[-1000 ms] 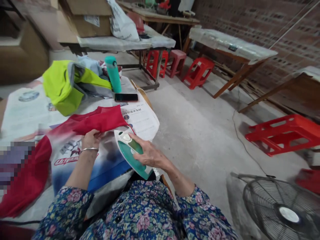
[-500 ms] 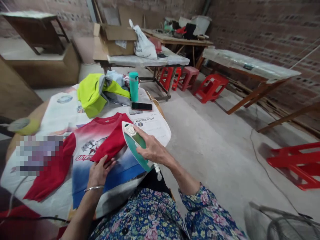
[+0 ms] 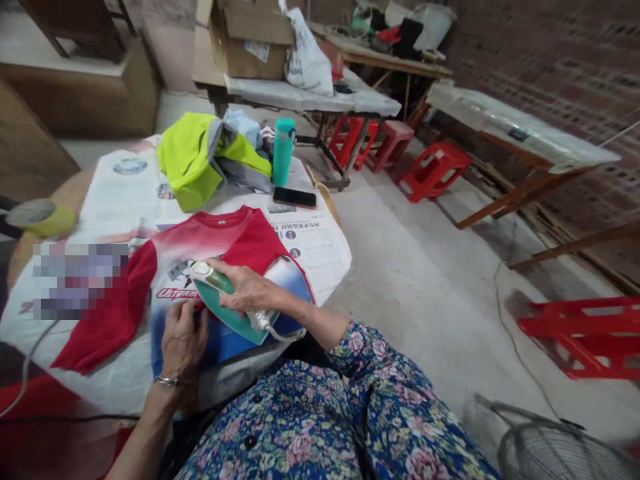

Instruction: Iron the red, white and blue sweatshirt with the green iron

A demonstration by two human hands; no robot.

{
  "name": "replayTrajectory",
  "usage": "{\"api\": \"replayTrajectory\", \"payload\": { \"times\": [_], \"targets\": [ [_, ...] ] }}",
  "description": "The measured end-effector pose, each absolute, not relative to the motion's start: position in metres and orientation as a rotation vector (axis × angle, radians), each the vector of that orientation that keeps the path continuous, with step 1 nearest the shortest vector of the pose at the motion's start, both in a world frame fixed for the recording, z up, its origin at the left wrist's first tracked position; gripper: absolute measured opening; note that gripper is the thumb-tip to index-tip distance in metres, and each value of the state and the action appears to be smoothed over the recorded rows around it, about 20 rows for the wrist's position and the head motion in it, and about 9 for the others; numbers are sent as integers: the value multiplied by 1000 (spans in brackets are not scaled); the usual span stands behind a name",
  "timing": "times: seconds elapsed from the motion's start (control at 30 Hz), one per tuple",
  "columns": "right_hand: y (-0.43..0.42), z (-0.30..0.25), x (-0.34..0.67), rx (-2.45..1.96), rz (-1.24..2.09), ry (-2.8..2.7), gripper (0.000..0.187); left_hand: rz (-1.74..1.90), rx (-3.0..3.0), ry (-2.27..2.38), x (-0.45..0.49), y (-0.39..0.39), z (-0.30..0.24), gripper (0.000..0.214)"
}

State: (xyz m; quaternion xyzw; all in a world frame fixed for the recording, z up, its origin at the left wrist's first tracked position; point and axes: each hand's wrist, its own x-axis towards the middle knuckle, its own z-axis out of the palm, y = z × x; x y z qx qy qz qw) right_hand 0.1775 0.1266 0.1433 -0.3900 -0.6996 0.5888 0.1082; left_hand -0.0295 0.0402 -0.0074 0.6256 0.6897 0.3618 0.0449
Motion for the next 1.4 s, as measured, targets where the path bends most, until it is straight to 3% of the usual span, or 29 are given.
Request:
{"api": "replayTrajectory", "payload": {
  "times": [0.13,0.2,0.3,0.67,1.07,1.4],
  "targets": [
    [119,147,187,-1120,1806,-2071,96,1028,1956,2159,-33,47,-16,17],
    [120,151,194,-1166,1785,-2045,96,952,1946,2196,-33,46,-15,27],
    [134,154,203,-1252,1631,-2059,94,853,1971,2208,-33,46,-11,42],
    [205,148,252,-1602,1052,-1759,92,865,1923,2221,-29,52,-5,37],
    [189,150,247,-1551,1112,-1836,92,854,1864,2229,-33,55,-1,36],
    [91,142,295,-1562,1325,-1850,97,948,1772,2178,-34,55,-1,35]
  ]
}}
